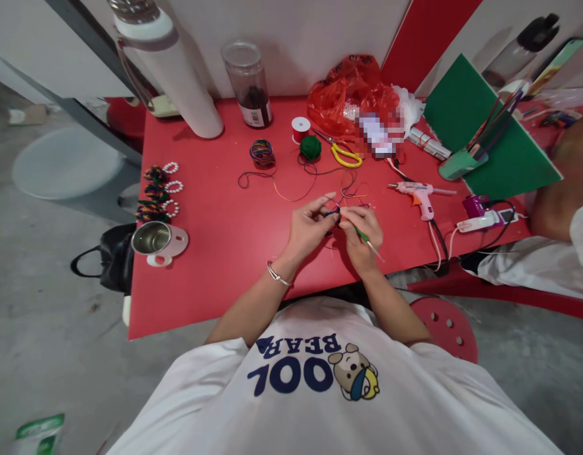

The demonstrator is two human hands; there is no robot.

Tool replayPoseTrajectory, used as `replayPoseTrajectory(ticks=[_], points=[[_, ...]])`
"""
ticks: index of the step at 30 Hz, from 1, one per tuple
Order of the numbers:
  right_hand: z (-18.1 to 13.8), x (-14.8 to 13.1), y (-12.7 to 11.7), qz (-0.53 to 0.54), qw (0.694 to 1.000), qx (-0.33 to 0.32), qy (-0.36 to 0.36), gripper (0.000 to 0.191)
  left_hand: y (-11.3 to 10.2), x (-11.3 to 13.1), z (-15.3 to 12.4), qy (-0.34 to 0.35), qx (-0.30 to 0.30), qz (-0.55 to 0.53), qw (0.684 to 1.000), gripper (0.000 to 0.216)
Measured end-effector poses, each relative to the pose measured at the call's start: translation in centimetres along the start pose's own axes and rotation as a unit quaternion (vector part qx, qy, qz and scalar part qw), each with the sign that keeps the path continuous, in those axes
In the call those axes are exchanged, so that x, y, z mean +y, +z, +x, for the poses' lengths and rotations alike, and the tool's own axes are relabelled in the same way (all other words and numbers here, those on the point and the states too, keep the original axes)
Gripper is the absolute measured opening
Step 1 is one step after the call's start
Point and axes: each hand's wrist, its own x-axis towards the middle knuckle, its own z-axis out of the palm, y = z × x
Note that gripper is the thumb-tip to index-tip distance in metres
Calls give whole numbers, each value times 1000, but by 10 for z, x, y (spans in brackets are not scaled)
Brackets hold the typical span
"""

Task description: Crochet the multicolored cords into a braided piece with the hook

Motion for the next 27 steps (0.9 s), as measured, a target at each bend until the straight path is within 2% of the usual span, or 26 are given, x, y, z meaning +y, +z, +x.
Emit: replayPoseTrajectory(ticks=[4, 7, 11, 16, 23, 27], points=[[2, 2, 4, -47, 998, -1, -51, 25, -2, 4, 1, -27, -12, -58, 998, 51], [11, 10, -4, 6, 998, -45, -50, 27, -9, 13, 2, -81, -56, -88, 991, 47], [32, 14, -29, 43, 988, -127, -75, 23, -15, 21, 3, -127, -94, -88, 984, 46], [49, 10, -54, 14, 976, -202, -73, 23, -17, 23, 5, -132, -108, -69, 983, 40], [53, 9, -64, 22, 968, -238, -72, 23, -19, 23, 5, -134, -127, -49, 982, 36], [58, 4, -70, 61, 966, -246, -57, 21, -21, 24, 5, -149, -143, -43, 978, 35]])
